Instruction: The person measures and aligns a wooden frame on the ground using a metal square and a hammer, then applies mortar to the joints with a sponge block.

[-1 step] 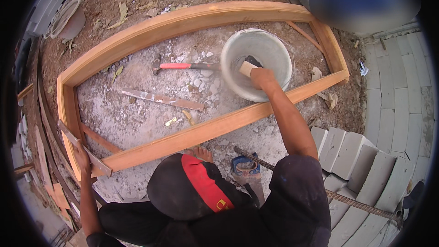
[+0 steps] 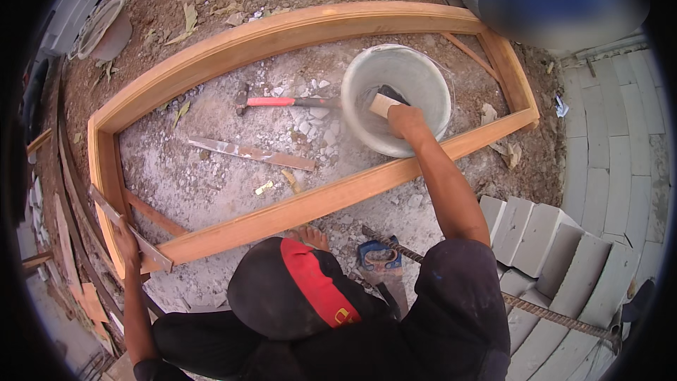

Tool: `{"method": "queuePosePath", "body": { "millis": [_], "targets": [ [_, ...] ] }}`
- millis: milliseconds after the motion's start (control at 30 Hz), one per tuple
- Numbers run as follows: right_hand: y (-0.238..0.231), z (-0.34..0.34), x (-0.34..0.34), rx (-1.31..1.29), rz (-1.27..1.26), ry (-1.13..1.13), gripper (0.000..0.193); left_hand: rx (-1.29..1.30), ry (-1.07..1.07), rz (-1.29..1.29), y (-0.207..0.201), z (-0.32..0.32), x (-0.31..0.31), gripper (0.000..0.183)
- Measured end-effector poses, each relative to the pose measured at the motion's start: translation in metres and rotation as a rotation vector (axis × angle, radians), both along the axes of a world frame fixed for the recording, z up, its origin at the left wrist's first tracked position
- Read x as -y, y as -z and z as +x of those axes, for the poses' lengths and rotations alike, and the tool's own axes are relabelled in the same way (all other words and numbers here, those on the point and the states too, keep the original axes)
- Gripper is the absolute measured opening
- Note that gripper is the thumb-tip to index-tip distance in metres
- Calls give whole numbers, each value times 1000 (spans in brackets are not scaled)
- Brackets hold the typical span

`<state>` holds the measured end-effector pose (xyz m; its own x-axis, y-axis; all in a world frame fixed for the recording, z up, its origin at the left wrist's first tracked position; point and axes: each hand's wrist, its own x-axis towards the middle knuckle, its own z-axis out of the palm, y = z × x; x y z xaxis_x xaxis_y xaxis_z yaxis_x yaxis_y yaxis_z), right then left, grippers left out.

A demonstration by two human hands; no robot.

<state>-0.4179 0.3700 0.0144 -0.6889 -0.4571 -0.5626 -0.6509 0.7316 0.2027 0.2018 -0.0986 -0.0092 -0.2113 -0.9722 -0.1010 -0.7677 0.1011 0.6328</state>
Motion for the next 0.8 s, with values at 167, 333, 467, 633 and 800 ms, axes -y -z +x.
{"method": "queuePosePath", "body": {
  "millis": [167, 333, 467, 633, 800],
  "targets": [
    [-4, 9, -14, -242, -282, 117, 23, 115, -21, 93, -4, 6, 5, 60],
    [20, -14, -11, -149, -258, 86, 24, -27, 8, -147, 22, 22, 15, 54],
    [29, -20, -4, -169, -172, 50, 23, 42, -28, -6, -3, -2, -1, 54],
    [30, -22, 3, -118, -68, 151, 24, 92, -23, 11, -6, 6, 6, 53],
    [40, -16, 4, -128, -60, 280, 29, 34, 3, -36, -1, 5, 2, 54]
  ]
}}
